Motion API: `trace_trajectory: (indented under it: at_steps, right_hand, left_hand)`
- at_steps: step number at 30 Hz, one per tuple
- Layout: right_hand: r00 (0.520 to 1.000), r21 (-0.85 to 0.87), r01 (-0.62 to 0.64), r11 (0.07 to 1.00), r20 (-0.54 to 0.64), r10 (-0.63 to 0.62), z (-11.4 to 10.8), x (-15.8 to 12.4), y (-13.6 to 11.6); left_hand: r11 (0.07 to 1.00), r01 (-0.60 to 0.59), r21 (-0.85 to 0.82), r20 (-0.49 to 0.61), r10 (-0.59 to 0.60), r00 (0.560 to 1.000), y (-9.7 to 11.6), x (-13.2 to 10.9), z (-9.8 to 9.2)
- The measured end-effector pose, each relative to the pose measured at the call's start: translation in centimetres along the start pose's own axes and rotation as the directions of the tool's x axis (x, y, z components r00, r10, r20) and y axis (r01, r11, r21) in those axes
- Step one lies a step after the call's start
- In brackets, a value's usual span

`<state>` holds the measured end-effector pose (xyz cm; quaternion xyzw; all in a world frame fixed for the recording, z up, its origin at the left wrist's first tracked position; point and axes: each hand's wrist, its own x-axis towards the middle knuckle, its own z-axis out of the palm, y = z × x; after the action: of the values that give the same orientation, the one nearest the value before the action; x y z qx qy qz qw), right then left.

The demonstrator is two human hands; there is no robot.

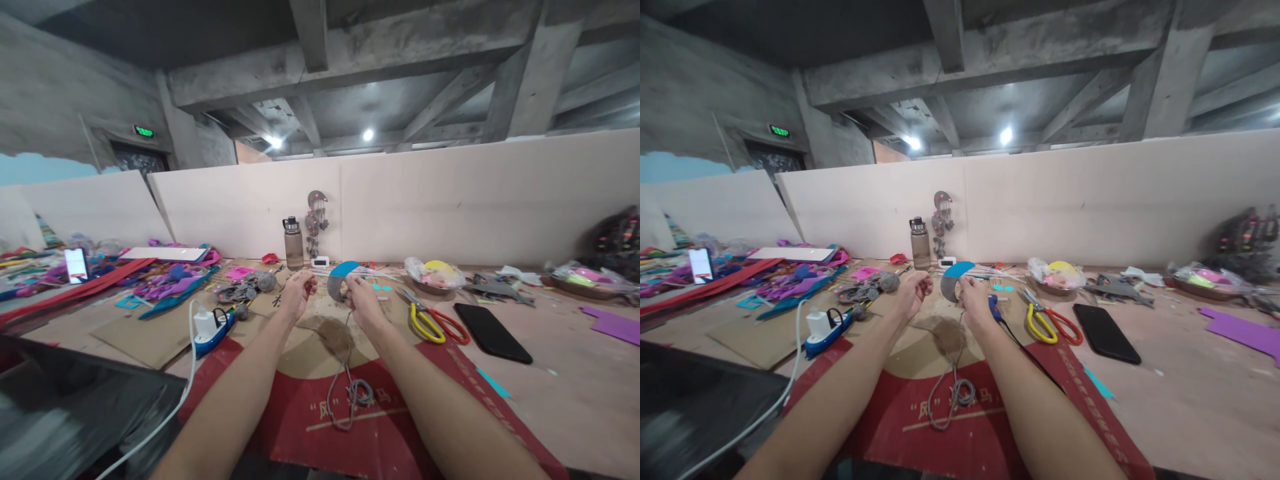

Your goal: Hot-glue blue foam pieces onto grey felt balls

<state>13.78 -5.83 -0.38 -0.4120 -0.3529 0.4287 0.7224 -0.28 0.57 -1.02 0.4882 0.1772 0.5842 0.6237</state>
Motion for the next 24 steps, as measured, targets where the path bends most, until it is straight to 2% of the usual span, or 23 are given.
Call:
trace_trajectory:
  at_steps: [10,18,24]
  right_hand:
    - [1.0,0.009,-0.023,1.0,0.001,0.023,-0.03,0.17,-0.05]
    - [1.0,0.003,-0.026,1.0,0.015,0.026,0.02,0.02,-0.13]
    - [0.999,-0.001,-0.035,0.999,0.016,0.035,-0.05,0.2,-0.01]
  left_hand:
    - [0.999,-0.044,0.027,-0.013,0.044,0.999,0.38,0.16,0.19]
    - [0.996,0.031,0.086,0.045,-0.035,0.998,0.11,0.02,0.02]
    - [0.984,0.037,0.173,-0.004,-0.037,0.999,0.67,-0.35,0.32]
